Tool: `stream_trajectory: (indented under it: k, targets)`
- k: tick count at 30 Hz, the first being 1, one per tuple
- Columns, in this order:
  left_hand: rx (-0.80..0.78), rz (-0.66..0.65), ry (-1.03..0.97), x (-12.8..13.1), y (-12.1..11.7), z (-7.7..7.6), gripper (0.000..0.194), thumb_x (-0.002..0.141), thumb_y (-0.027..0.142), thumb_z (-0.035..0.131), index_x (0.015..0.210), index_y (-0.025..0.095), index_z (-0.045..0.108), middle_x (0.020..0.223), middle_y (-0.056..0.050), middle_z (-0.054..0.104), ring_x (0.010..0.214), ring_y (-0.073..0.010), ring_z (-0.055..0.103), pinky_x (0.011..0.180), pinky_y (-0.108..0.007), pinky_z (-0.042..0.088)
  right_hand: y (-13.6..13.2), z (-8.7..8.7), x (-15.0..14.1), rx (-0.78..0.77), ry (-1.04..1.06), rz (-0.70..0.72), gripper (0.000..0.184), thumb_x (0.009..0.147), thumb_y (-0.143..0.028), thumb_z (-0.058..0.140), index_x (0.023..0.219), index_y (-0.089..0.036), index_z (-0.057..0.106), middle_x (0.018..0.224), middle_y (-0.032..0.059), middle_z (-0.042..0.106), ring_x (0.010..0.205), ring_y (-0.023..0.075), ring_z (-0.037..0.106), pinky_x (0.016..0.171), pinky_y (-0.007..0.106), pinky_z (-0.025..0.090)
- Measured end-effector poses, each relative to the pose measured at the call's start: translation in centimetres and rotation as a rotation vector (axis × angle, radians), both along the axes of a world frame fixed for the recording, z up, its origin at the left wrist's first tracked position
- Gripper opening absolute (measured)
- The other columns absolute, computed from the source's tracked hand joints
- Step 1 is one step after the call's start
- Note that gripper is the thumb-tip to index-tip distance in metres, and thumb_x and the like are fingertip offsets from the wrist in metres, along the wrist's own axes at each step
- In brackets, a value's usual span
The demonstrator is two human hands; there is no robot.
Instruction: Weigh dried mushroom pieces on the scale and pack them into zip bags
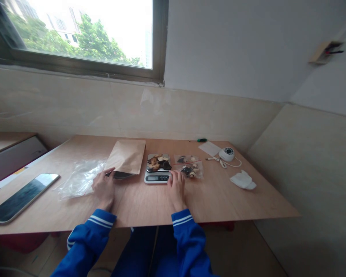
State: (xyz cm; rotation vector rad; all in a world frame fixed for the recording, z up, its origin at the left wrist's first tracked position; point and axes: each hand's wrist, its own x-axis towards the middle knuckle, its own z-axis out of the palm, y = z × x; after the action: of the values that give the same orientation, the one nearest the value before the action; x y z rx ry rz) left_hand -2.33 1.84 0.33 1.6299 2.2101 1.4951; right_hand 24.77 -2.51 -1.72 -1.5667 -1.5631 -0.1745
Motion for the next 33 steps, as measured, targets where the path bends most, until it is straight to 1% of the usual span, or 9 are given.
stream_trajectory:
  k: [5, 8, 11, 16, 20, 23, 26, 30, 33]
  targets:
    - [0.001, 0.000, 0.001, 0.0, 0.0, -0.2, 0.022, 0.088, 0.033, 0.049, 0.101, 0.025, 0.065, 0.102, -0.005, 0.065, 0.103, -0.0255, 0.054, 0.092, -0.039, 0.035, 3.3, 0.5, -0.8, -0.061, -0.086, -0.018, 0.035, 0.086, -0.022, 0.045, 0.119, -0.013, 0.054, 0.114, 0.0147, 0.060, 0.104, 0.0271, 0.052, 0.088, 0.042, 0.042]
    - [0.003, -0.003, 0.008, -0.1, 0.1, -0.3, 0.023, 0.088, 0.034, 0.048, 0.101, 0.025, 0.065, 0.103, -0.005, 0.065, 0.104, -0.0260, 0.054, 0.091, -0.039, 0.035, 4.8, 0.9, -0.8, -0.097, -0.081, -0.039, 0.031, 0.084, -0.023, 0.050, 0.112, -0.012, 0.057, 0.107, 0.0149, 0.064, 0.099, 0.0285, 0.053, 0.084, 0.042, 0.045]
    - [0.009, -0.005, 0.012, -0.2, 0.1, -0.3, 0.023, 0.088, 0.033, 0.048, 0.101, 0.025, 0.065, 0.104, -0.006, 0.065, 0.105, -0.0259, 0.054, 0.091, -0.038, 0.035, 5.0, 1.5, -0.4, -0.098, -0.042, -0.014, 0.023, 0.084, -0.022, 0.050, 0.103, -0.014, 0.061, 0.099, 0.0127, 0.067, 0.093, 0.0272, 0.055, 0.082, 0.040, 0.046]
    - [0.012, -0.012, 0.006, -0.1, 0.0, -0.3, 0.022, 0.088, 0.032, 0.049, 0.101, 0.025, 0.065, 0.103, -0.005, 0.065, 0.103, -0.0248, 0.054, 0.090, -0.037, 0.035, 1.3, 1.7, 1.2, -0.018, 0.102, 0.045, 0.020, 0.088, -0.028, 0.049, 0.096, -0.017, 0.063, 0.094, 0.0093, 0.068, 0.088, 0.0232, 0.058, 0.081, 0.037, 0.046]
    - [-0.010, 0.005, 0.029, 0.1, 0.0, -0.1, 0.023, 0.088, 0.034, 0.048, 0.102, 0.025, 0.065, 0.106, -0.006, 0.064, 0.105, -0.0256, 0.053, 0.092, -0.039, 0.033, -3.5, 0.0, 3.0, -0.037, 0.048, 0.054, 0.016, 0.088, -0.026, 0.050, 0.090, -0.019, 0.065, 0.094, 0.0080, 0.067, 0.090, 0.0232, 0.058, 0.083, 0.038, 0.046]
    - [-0.004, 0.028, 0.041, 0.3, 0.0, -0.1, 0.024, 0.089, 0.035, 0.048, 0.102, 0.024, 0.065, 0.107, -0.008, 0.064, 0.110, -0.0265, 0.052, 0.095, -0.041, 0.030, -5.7, -1.2, 3.8, -0.099, -0.018, 0.032, 0.017, 0.087, -0.022, 0.048, 0.089, -0.020, 0.065, 0.094, 0.0079, 0.066, 0.091, 0.0237, 0.057, 0.084, 0.041, 0.046]
    - [0.018, 0.040, 0.036, 0.3, 0.1, -0.2, 0.024, 0.089, 0.034, 0.046, 0.100, 0.024, 0.065, 0.105, -0.008, 0.064, 0.111, -0.0260, 0.052, 0.097, -0.042, 0.028, -6.1, -1.5, 3.8, -0.137, -0.058, 0.022, 0.019, 0.087, -0.020, 0.047, 0.094, -0.020, 0.065, 0.104, 0.0098, 0.064, 0.099, 0.0252, 0.055, 0.088, 0.044, 0.045]
    - [0.008, 0.051, 0.024, 0.0, 0.3, -0.5, 0.023, 0.089, 0.034, 0.047, 0.099, 0.024, 0.065, 0.101, -0.007, 0.066, 0.111, -0.0254, 0.053, 0.101, -0.042, 0.026, -5.7, -1.3, 3.2, -0.161, -0.101, -0.011, 0.023, 0.087, -0.029, 0.050, 0.105, -0.021, 0.063, 0.121, 0.0118, 0.057, 0.109, 0.0283, 0.050, 0.091, 0.047, 0.044]
    - [0.008, 0.040, 0.041, -0.2, 0.4, -0.8, 0.023, 0.088, 0.031, 0.046, 0.100, 0.023, 0.064, 0.102, -0.007, 0.066, 0.115, -0.0245, 0.052, 0.105, -0.043, 0.023, -5.8, -1.2, 3.1, -0.173, -0.107, -0.045, 0.026, 0.091, -0.034, 0.045, 0.105, -0.022, 0.064, 0.124, 0.0115, 0.055, 0.112, 0.0280, 0.049, 0.092, 0.047, 0.043]
